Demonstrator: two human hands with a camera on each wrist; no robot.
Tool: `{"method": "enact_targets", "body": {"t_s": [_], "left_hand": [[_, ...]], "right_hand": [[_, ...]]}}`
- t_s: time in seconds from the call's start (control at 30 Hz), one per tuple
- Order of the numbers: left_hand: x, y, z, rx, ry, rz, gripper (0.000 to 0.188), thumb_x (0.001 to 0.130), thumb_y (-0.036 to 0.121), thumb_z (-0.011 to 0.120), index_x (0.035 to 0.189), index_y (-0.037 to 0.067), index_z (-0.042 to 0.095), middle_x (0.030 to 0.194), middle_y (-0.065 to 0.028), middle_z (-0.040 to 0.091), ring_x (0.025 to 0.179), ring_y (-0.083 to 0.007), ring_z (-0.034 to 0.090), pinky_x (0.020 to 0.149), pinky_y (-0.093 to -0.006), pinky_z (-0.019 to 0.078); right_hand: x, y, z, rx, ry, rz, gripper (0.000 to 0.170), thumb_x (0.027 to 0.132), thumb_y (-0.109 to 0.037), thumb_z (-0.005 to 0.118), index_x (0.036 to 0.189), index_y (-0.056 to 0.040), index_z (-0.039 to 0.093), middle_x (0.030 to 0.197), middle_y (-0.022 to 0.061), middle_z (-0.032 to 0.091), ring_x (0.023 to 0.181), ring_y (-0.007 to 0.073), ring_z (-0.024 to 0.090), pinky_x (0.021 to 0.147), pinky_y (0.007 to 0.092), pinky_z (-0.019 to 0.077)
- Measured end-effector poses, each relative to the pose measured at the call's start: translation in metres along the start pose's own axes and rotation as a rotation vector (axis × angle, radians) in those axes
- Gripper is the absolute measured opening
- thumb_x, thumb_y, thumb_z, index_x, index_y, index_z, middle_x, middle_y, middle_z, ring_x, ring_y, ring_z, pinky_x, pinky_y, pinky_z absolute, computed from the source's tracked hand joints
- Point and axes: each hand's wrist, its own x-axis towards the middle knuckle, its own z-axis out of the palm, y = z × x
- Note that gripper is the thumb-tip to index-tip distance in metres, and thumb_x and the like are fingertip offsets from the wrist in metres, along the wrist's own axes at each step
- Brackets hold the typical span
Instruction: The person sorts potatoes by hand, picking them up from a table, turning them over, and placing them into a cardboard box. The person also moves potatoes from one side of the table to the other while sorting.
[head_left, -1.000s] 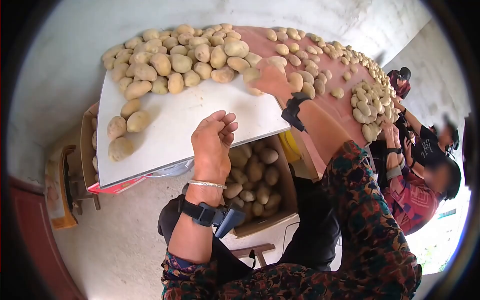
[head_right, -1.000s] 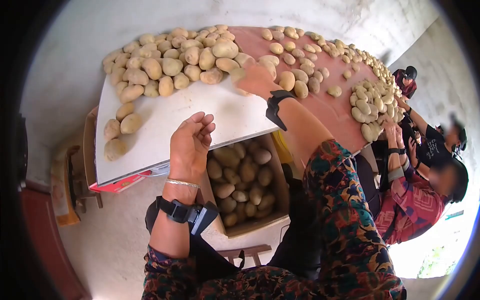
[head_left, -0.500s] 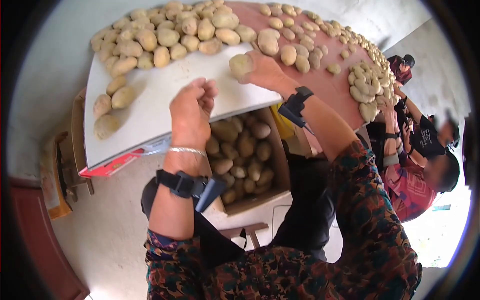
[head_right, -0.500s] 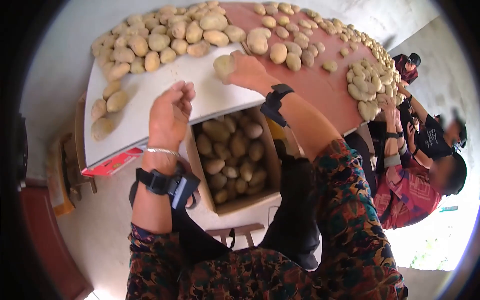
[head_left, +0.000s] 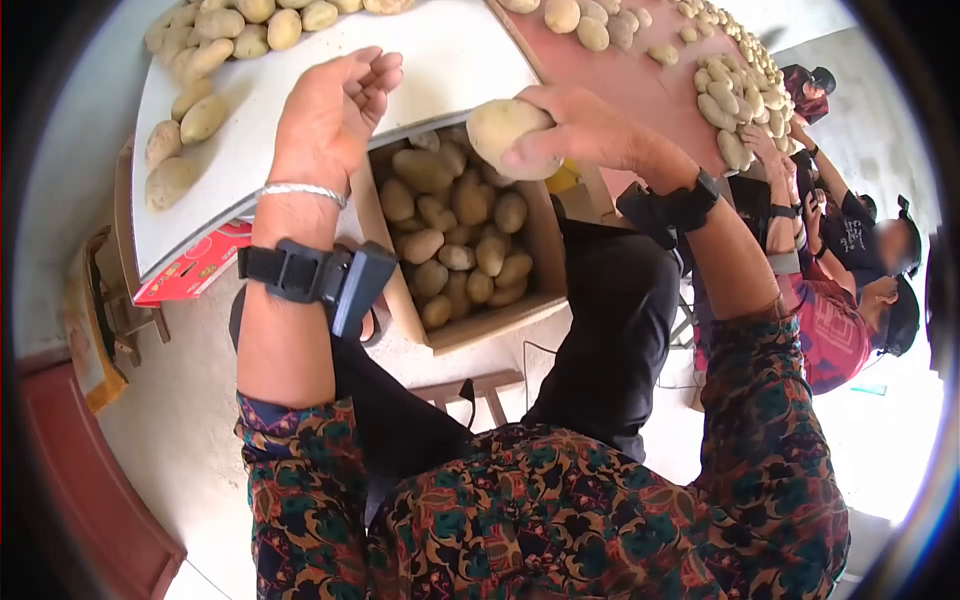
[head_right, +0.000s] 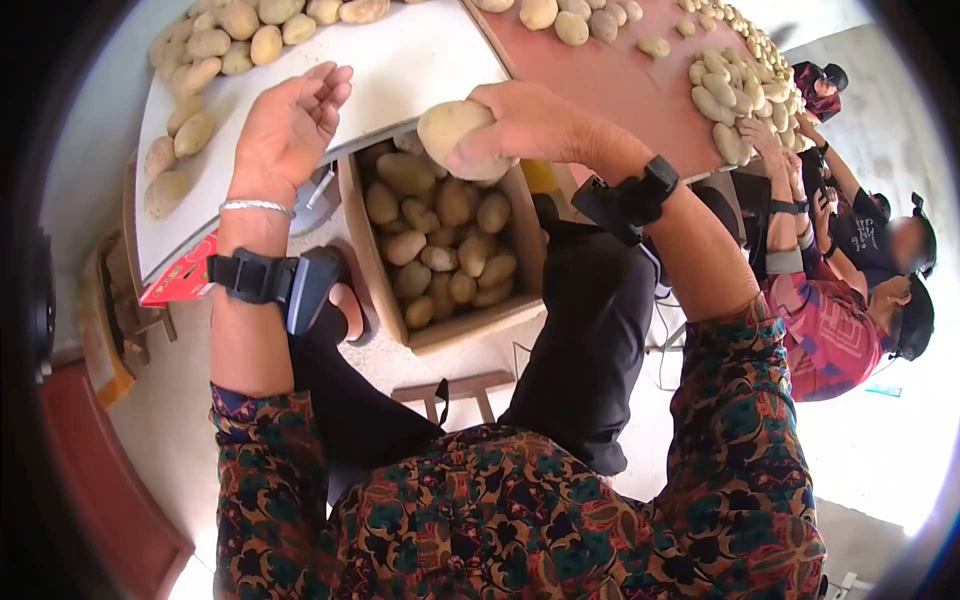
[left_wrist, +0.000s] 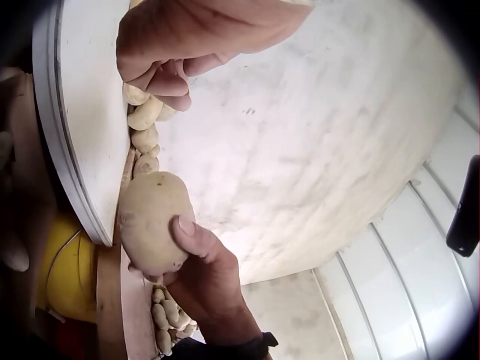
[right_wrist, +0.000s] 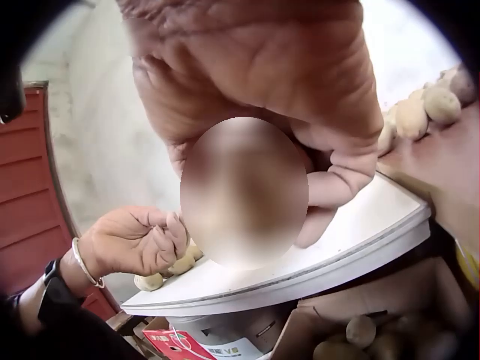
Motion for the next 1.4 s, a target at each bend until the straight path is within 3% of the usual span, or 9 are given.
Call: {"method": "enact_targets", "body": {"t_s": [0.2, 0.37, 0.57, 0.63, 0.8, 0.9, 1.07, 1.23, 1.4], "left_hand": [[-0.004, 0.005, -0.001, 0.01, 0.031, 0.023, 0.034, 0.091, 0.007, 0.052, 0.122, -0.006, 0.05, 0.114, -0.0141, 0.062, 0.096, -0.0162, 0.061, 0.074, -0.0204, 0.0483], [-0.004, 0.006, -0.003, -0.007, 0.044, 0.04, 0.037, 0.091, 0.006, 0.051, 0.125, -0.006, 0.048, 0.115, -0.0146, 0.062, 0.097, -0.0169, 0.061, 0.074, -0.021, 0.0484], [-0.002, -0.008, 0.001, -0.083, 0.109, 0.086, 0.034, 0.091, 0.007, 0.051, 0.122, -0.008, 0.051, 0.112, -0.0145, 0.063, 0.097, -0.0175, 0.062, 0.074, -0.022, 0.0483], [0.0, -0.017, 0.002, -0.041, 0.039, 0.204, 0.03, 0.091, 0.007, 0.05, 0.117, -0.008, 0.054, 0.107, -0.0142, 0.065, 0.092, -0.0179, 0.063, 0.074, -0.0222, 0.0482], [-0.01, -0.011, 0.024, -0.179, 0.217, 0.031, 0.032, 0.091, 0.005, 0.047, 0.118, -0.01, 0.052, 0.101, -0.0157, 0.064, 0.082, -0.019, 0.063, 0.069, -0.0239, 0.049], [-0.012, -0.009, 0.025, -0.195, 0.218, -0.006, 0.037, 0.09, 0.005, 0.045, 0.124, -0.01, 0.046, 0.105, -0.0154, 0.063, 0.084, -0.019, 0.062, 0.068, -0.023, 0.0481], [-0.013, -0.005, 0.024, -0.239, 0.222, -0.022, 0.035, 0.089, 0.004, 0.045, 0.122, -0.007, 0.048, 0.105, -0.0138, 0.064, 0.084, -0.018, 0.062, 0.068, -0.0229, 0.0479], [-0.011, -0.005, 0.025, -0.298, 0.215, -0.025, 0.034, 0.088, 0.003, 0.046, 0.12, -0.005, 0.05, 0.101, -0.0126, 0.065, 0.081, -0.0188, 0.063, 0.069, -0.024, 0.0468], [-0.014, -0.003, 0.035, -0.318, 0.246, -0.029, 0.033, 0.087, 0.004, 0.047, 0.119, -0.003, 0.051, 0.102, -0.0108, 0.065, 0.082, -0.0173, 0.061, 0.073, -0.0254, 0.0447]], "right_hand": [[-0.015, -0.006, 0.044, -0.417, -0.272, -0.1, 0.051, 0.073, -0.028, 0.072, 0.113, 0.0001, 0.058, 0.095, 0.0188, 0.065, 0.089, 0.0354, 0.063, 0.079, 0.0396, 0.049], [-0.019, -0.001, 0.053, -0.51, -0.457, -0.1, 0.046, 0.073, -0.02, 0.067, 0.115, -0.0018, 0.06, 0.096, 0.0186, 0.066, 0.089, 0.0356, 0.063, 0.077, 0.0429, 0.0495], [-0.004, -0.033, -0.022, -0.701, -0.186, -0.118, 0.035, 0.072, -0.018, 0.065, 0.102, 0.0011, 0.066, 0.084, 0.0186, 0.068, 0.081, 0.0352, 0.064, 0.074, 0.0433, 0.0502], [0.025, -0.02, -0.05, -0.657, -0.031, -0.419, 0.032, 0.071, -0.019, 0.065, 0.096, 0.0018, 0.067, 0.081, 0.0199, 0.067, 0.078, 0.0358, 0.064, 0.072, 0.0435, 0.0503], [0.066, -0.084, -0.082, -0.829, 0.089, -0.036, 0.029, 0.075, -0.024, 0.064, 0.07, 0.0037, 0.057, 0.068, 0.0226, 0.058, 0.065, 0.0393, 0.057, 0.063, 0.0482, 0.045], [0.111, -0.08, -0.087, -0.659, 0.265, -0.035, 0.03, 0.076, -0.025, 0.064, 0.07, 0.0036, 0.056, 0.066, 0.0216, 0.057, 0.066, 0.0378, 0.058, 0.062, 0.0481, 0.0449], [0.18, -0.064, -0.07, -0.418, 0.479, 0.021, 0.044, 0.077, -0.028, 0.065, 0.115, -0.0045, 0.063, 0.101, 0.0204, 0.067, 0.097, 0.0345, 0.064, 0.082, 0.0413, 0.0503], [0.233, -0.073, -0.059, -0.584, 0.597, -0.036, 0.056, 0.079, -0.032, 0.064, 0.128, -0.0057, 0.056, 0.114, 0.0216, 0.063, 0.107, 0.0349, 0.06, 0.089, 0.0413, 0.0484], [0.257, -0.128, -0.011, -0.444, 0.516, -0.452, 0.057, 0.081, -0.037, 0.064, 0.127, -0.006, 0.053, 0.116, 0.0195, 0.06, 0.11, 0.0355, 0.057, 0.091, 0.0424, 0.0482]]}}
